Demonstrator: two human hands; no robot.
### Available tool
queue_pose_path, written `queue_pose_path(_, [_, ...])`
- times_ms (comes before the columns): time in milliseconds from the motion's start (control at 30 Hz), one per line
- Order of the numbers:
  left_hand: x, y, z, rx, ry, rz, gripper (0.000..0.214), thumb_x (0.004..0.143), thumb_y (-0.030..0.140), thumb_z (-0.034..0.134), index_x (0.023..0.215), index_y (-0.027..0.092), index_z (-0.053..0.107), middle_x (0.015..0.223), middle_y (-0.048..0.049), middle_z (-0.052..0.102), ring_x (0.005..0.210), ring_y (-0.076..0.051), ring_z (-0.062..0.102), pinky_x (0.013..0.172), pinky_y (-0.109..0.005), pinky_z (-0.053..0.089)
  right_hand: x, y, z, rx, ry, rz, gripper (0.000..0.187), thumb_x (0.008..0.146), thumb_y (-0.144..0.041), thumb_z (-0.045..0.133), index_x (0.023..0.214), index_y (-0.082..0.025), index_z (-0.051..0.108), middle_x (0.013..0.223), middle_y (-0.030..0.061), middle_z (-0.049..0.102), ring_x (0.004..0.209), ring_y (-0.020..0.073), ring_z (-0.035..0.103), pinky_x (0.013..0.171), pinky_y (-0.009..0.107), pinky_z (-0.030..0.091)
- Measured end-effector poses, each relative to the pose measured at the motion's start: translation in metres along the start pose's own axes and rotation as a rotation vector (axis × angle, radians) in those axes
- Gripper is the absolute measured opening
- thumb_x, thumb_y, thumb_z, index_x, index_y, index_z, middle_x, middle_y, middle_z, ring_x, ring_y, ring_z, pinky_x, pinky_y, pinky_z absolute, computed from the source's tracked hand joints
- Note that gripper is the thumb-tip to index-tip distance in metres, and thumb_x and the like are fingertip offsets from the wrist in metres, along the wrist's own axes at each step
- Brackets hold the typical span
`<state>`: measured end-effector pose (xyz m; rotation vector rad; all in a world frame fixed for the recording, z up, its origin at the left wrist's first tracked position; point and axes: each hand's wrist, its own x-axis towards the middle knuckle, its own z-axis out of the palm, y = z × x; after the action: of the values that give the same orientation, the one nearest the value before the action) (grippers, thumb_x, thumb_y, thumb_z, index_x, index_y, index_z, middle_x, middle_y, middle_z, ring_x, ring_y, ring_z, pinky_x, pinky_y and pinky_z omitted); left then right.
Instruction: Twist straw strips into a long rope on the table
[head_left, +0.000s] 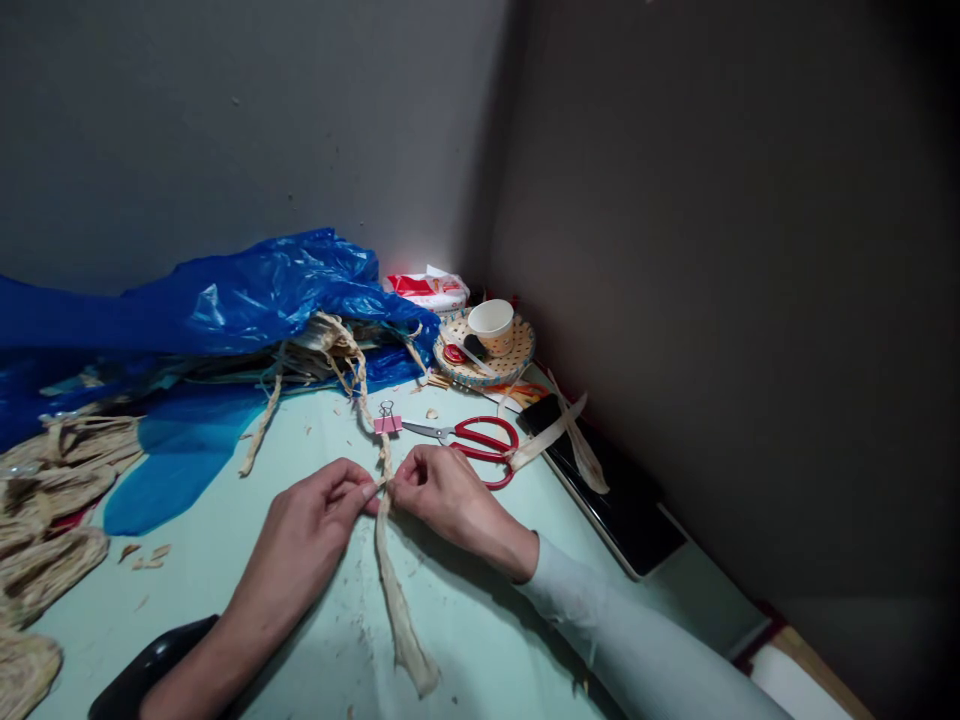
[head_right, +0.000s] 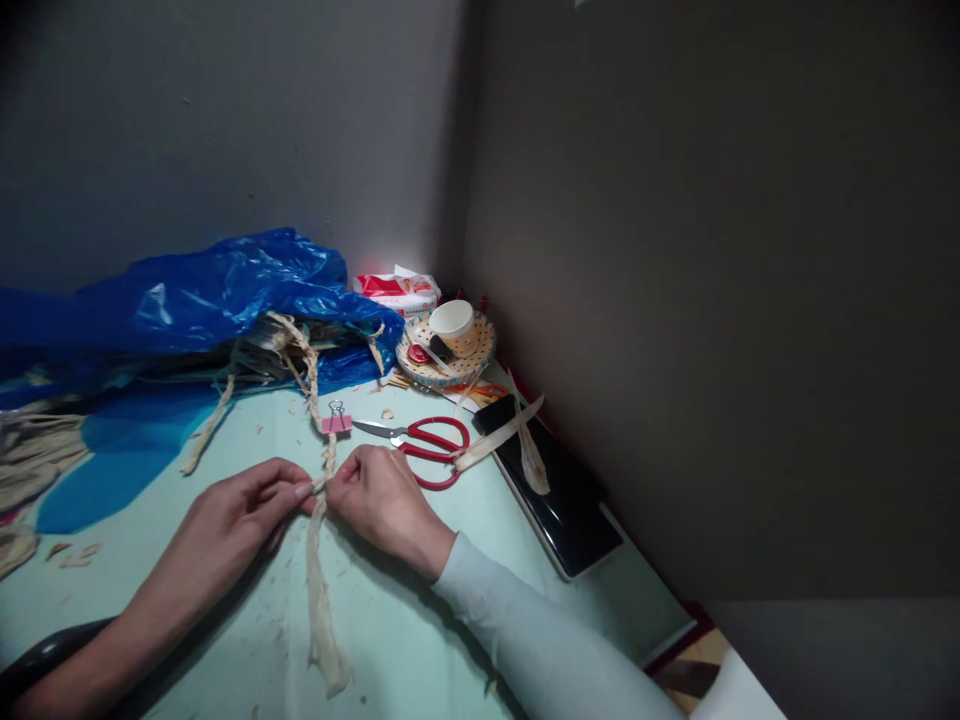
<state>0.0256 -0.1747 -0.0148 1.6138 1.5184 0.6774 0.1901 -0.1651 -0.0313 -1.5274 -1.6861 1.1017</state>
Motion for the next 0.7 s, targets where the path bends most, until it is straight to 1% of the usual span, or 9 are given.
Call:
queue_pose_path(67, [-0.004,0.003,-0.001,0.047,0.06,-0.006,0.021,0.083,0.042,0.058,0.073,0.024,0.062,0.066,0.0006,0.071,0.067,-0.02,0.062,0.063,-0.027,0.038,-0.002,-0.003,0.0,-0.068,0.043,-0.062,0.009,0.078,-0.018,0.06,0.07,-0.015,0.063,0.063,0.0001,0.062,0.06,0.0114,0.051,0.056,0.023,0.032])
queue_pose_path(133, [-0.01,0.005,0.004,0.018,0.09,-0.02,0.021,0.083,0.043,0.059,0.075,0.025,0.063,0.069,0.0,0.073,0.07,-0.022,0.065,0.065,-0.028,0.041,-0.004,-0.004,0.001,-0.081,0.064,-0.101,0.009,0.079,-0.016,0.059,0.07,-0.015,0.062,0.062,0.0001,0.062,0.059,0.0114,0.051,0.056,0.023,0.032])
queue_pose_path(233, [-0.018,0.005,0.018,-0.026,0.125,0.023,0.017,0.082,0.041,0.06,0.079,0.025,0.065,0.074,-0.0019,0.076,0.072,-0.024,0.069,0.067,-0.03,0.047,-0.002,-0.001,0.001,0.049,0.023,-0.074,0.007,0.076,-0.013,0.06,0.069,-0.015,0.062,0.061,-0.0007,0.062,0.058,0.0112,0.052,0.055,0.022,0.033])
queue_pose_path(300, [-0.022,0.002,0.026,0.02,0.156,0.115,0.014,0.083,0.035,0.059,0.084,0.024,0.067,0.077,-0.0035,0.078,0.072,-0.024,0.072,0.066,-0.03,0.049,0.0,0.002,0.0,0.227,-0.03,-0.001,0.005,0.074,-0.012,0.061,0.07,-0.015,0.062,0.061,-0.0014,0.062,0.057,0.0106,0.052,0.054,0.021,0.035])
queue_pose_path(367, [-0.024,-0.003,0.031,0.142,0.189,0.239,0.014,0.085,0.03,0.057,0.085,0.023,0.069,0.076,-0.0045,0.078,0.065,-0.023,0.072,0.063,-0.03,0.05,0.001,0.003,-0.002,0.415,-0.081,0.082,0.004,0.073,-0.012,0.063,0.07,-0.014,0.062,0.058,-0.0028,0.059,0.052,0.0088,0.048,0.051,0.02,0.033])
queue_pose_path(433, [-0.025,-0.009,0.033,0.294,0.214,0.383,0.018,0.087,0.026,0.054,0.086,0.021,0.071,0.075,-0.0064,0.079,0.062,-0.023,0.072,0.062,-0.03,0.051,0.001,0.002,-0.005,0.556,-0.13,0.143,0.005,0.073,-0.011,0.063,0.07,-0.014,0.062,0.053,-0.0049,0.054,0.047,0.007,0.042,0.046,0.019,0.028])
queue_pose_path(533, [-0.026,-0.02,0.035,0.516,0.207,0.569,0.027,0.091,0.02,0.048,0.095,0.016,0.074,0.082,-0.0112,0.08,0.069,-0.025,0.074,0.064,-0.032,0.052,-0.001,-0.001,-0.009,0.666,-0.173,0.202,0.006,0.076,-0.011,0.061,0.07,-0.013,0.062,0.047,-0.0068,0.047,0.043,0.0059,0.036,0.042,0.019,0.021])
queue_pose_path(600, [-0.028,-0.024,0.035,0.625,0.205,0.634,0.033,0.091,0.017,0.044,0.105,0.013,0.074,0.084,-0.0131,0.08,0.069,-0.026,0.074,0.062,-0.033,0.052,-0.003,-0.003,-0.009,0.693,-0.177,0.226,0.007,0.077,-0.012,0.06,0.071,-0.013,0.062,0.044,-0.0076,0.045,0.041,0.0054,0.033,0.041,0.019,0.019])
queue_pose_path(700, [-0.032,-0.021,0.031,0.641,0.202,0.624,0.033,0.093,0.021,0.045,0.109,0.017,0.074,0.079,-0.0107,0.078,0.068,-0.025,0.071,0.063,-0.034,0.049,-0.003,-0.002,-0.006,0.708,-0.151,0.226,0.007,0.076,-0.01,0.062,0.07,-0.013,0.061,0.044,-0.008,0.046,0.041,0.0049,0.033,0.042,0.019,0.021])
